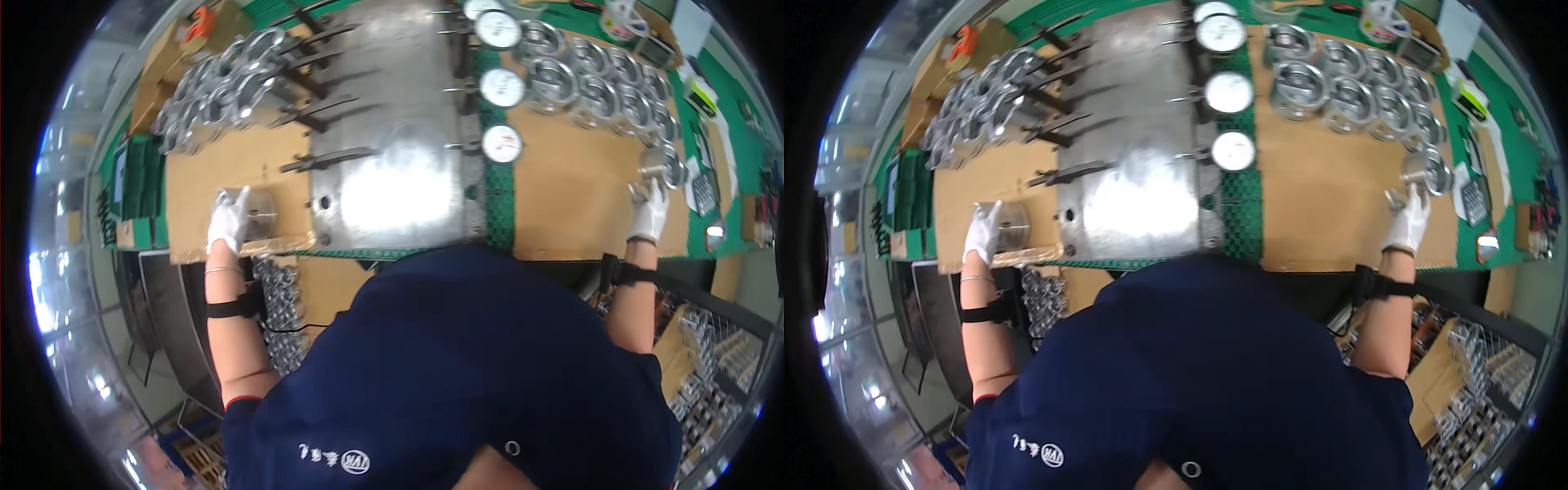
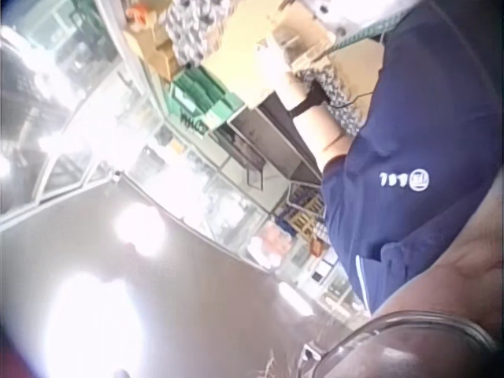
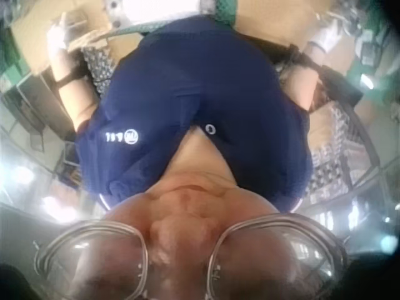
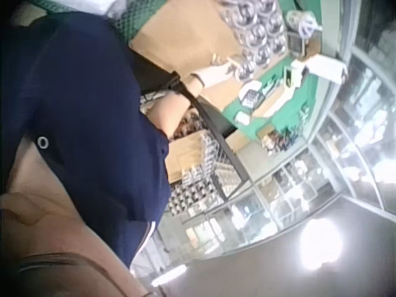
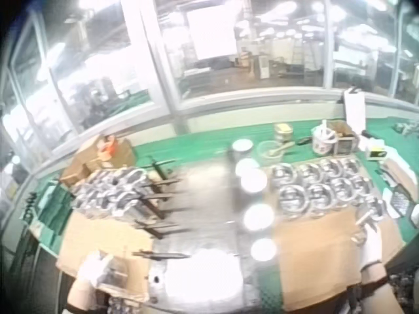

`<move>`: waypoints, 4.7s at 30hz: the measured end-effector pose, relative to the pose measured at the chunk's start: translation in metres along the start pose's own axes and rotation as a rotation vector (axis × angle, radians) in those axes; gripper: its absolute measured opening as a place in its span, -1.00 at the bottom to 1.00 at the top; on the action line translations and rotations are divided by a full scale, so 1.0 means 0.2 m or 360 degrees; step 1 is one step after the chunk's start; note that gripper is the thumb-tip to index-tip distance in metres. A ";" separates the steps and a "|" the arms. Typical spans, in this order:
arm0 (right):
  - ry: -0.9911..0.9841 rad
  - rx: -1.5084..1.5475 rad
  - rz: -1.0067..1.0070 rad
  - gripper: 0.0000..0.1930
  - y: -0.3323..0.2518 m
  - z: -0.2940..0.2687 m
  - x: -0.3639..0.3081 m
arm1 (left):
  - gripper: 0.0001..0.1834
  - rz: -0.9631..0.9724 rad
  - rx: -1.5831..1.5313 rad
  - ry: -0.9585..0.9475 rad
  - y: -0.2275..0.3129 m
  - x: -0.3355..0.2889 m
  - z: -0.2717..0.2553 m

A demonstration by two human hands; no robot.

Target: Organizing aluminum pistons on a workbench and then moving cardboard and a wooden pallet.

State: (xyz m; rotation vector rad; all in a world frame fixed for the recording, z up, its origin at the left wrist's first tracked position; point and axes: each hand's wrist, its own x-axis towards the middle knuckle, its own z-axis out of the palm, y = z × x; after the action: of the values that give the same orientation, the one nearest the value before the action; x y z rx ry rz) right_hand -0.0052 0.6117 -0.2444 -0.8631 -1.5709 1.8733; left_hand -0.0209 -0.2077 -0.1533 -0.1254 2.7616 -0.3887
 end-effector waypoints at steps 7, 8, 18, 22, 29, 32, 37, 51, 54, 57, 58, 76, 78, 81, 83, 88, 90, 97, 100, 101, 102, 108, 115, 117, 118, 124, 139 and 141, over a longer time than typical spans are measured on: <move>-0.1173 -0.0275 0.0095 -0.62 -0.48 0.77 -0.89 | -0.53 -0.0235 -0.1826 0.0171 0.48 -0.54 -0.57; -0.1563 -0.0176 0.0065 -0.59 -0.50 0.89 -1.04 | -0.63 -0.0065 -0.2170 0.0032 0.58 -0.62 -0.69; -0.1992 -0.0534 -0.0844 0.10 -0.48 1.16 -1.43 | -0.36 0.0570 -0.2459 -0.0883 0.90 -0.49 -0.51; -0.1818 -0.1072 -0.1269 -0.10 -0.53 1.24 -1.42 | 0.02 0.0538 -0.1349 0.0060 1.01 -0.50 -0.47; -0.1708 -0.1015 -0.1477 -0.27 -0.49 1.32 -1.44 | 0.05 0.1136 -0.1287 0.0956 1.18 -0.40 -0.57; -0.1810 -0.0807 -0.1261 -0.25 -0.46 1.23 -1.37 | -0.11 0.1159 -0.1160 0.1225 1.20 -0.33 -0.47; -0.2064 -0.0665 0.0642 -0.16 -0.23 1.04 -1.28 | -0.23 0.1224 -0.1124 0.1358 1.25 -0.23 -0.51; -0.1910 -0.0619 0.0409 -0.01 -0.11 1.09 -1.31 | -0.28 0.1227 -0.1201 0.1479 1.33 -0.08 -0.57; -0.1895 -0.0614 0.0460 0.00 -0.13 1.10 -1.32 | -0.27 0.1222 -0.1211 0.1482 1.34 -0.08 -0.57; -0.1899 -0.0797 0.0256 0.00 -0.15 1.11 -1.32 | -0.25 0.1217 -0.1234 0.1467 1.34 -0.08 -0.56; -0.1899 -0.0798 0.0257 0.00 -0.16 1.11 -1.32 | -0.25 0.1217 -0.1235 0.1467 1.34 -0.08 -0.56; -0.1951 -0.0762 -0.0643 -0.20 -0.44 0.98 -1.23 | -0.45 0.0662 -0.2286 -0.0207 1.30 -0.35 -0.88; -0.1736 -0.0406 -0.0362 -0.33 -0.51 0.90 -1.22 | -0.39 0.1024 -0.2013 0.0073 1.31 -0.37 -0.88; -0.1330 -0.0375 -0.0215 -0.48 -0.50 0.76 -1.10 | -0.34 0.1247 -0.2177 -0.0089 1.33 -0.37 -1.00; -0.1455 -0.0346 -0.0169 -0.52 -0.58 0.68 -1.05 | -0.26 0.1455 -0.2295 -0.0377 1.34 -0.39 -1.09; -0.0875 -0.0194 -0.0468 -0.61 -0.18 0.05 -0.68 | -0.35 0.1372 -0.2117 0.0403 1.17 -0.35 -1.15; -0.0576 0.0036 0.0039 -0.70 -0.14 -0.06 -0.55 | -0.47 0.0761 -0.2242 0.0947 1.06 -0.20 -1.09; -0.0227 -0.0594 0.0405 -0.70 -0.16 0.06 -0.23 | 0.00 -0.0594 -0.1275 0.0766 0.39 0.42 -0.61; -0.0154 -0.0710 0.0609 -0.70 0.09 0.00 -0.09 | 0.10 -0.0629 -0.1187 0.0762 0.34 0.60 -0.51; -0.0082 -0.0798 0.0609 -0.71 0.14 0.03 -0.10 | 0.12 -0.0693 -0.1183 0.0725 0.39 0.61 -0.58; -0.0053 -0.0724 0.0641 -0.71 0.15 0.07 -0.09 | 0.09 -0.0772 -0.1091 0.0636 0.42 0.62 -0.62; -0.0017 -0.0306 0.0626 -0.65 0.19 0.15 -0.07 | -0.08 -0.0879 -0.1036 0.0061 0.36 0.74 -0.74; -0.0031 -0.0031 0.0720 -0.50 0.15 0.10 -0.29 | -0.24 -0.0449 -0.0639 -0.0235 0.24 0.65 -0.79; -0.0007 -0.0098 0.0787 -0.49 0.14 0.02 -0.35 | -0.28 -0.0379 -0.0578 -0.0145 0.22 0.56 -0.76; -0.0043 -0.0122 0.0800 -0.48 0.18 -0.07 -0.35 | -0.32 -0.0302 -0.0550 -0.0180 0.21 0.49 -0.76; 0.0202 -0.0269 0.0823 -0.48 0.19 -0.22 -0.51 | -0.39 -0.0083 -0.0541 -0.0075 0.20 0.14 -0.61; 0.0016 -0.0167 0.0714 -0.52 0.05 0.08 -0.96 | -0.19 -0.0637 -0.0691 0.0342 -0.61 0.79 -0.60; 0.0047 -0.0191 0.0716 -0.53 0.06 -0.01 -1.04 | -0.20 -0.0711 -0.0410 0.0163 -0.63 0.95 -0.55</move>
State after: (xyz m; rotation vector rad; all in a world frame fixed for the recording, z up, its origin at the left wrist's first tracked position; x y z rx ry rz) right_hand 0.1301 0.4547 -0.2296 -1.3850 -1.5781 2.0645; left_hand -0.2327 -0.3265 -0.0810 -0.8154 2.8581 -0.1465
